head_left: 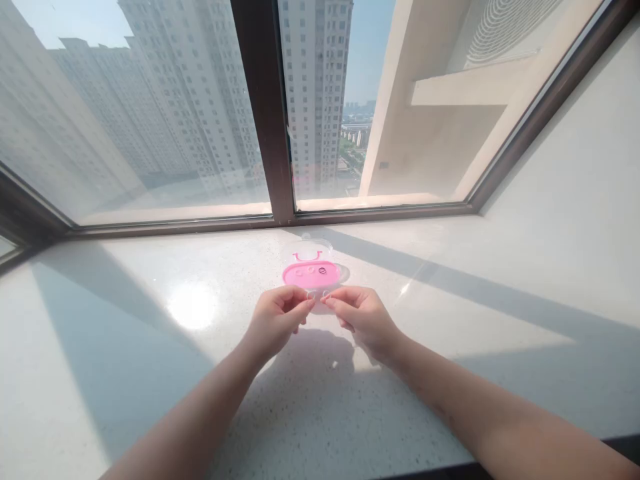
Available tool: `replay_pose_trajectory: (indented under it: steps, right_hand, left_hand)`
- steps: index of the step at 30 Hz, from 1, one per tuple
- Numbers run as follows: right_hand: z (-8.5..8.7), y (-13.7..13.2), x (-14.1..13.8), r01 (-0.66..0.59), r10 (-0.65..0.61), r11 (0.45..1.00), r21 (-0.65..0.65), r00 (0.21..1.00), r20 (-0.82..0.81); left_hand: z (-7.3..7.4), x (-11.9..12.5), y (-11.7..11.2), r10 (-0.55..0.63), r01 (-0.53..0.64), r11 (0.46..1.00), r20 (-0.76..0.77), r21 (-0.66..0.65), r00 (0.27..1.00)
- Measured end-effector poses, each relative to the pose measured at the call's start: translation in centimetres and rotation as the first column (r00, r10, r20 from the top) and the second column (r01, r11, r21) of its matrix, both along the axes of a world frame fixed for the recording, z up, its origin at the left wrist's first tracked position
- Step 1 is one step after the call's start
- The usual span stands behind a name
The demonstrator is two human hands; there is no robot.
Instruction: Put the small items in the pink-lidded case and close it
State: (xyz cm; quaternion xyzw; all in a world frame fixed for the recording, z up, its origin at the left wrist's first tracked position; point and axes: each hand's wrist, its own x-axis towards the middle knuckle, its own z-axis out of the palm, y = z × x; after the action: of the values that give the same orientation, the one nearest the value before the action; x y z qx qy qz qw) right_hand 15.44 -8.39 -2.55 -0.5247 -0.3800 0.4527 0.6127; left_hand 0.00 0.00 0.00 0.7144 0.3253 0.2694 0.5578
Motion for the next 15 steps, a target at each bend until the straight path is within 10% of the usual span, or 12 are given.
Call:
replay_pose_trajectory:
  steps: [6,15]
  right_hand:
    - [0.4,-0.3,-0.2,-0.036,0.032,0.999,0.037,0.994,0.101]
    - [1.0,-0.7,-0.5,-0.116,0.098,0.992,0.057,0.964,0.248]
  left_hand:
    - [-0.5,-0.1,0.0,0.021,-0.016,0.989,-0.036,0.148,0.999]
    - [-1.1,-0.2,-0.3,0.019,0.051,0.828,-0.119,0.559,0.993]
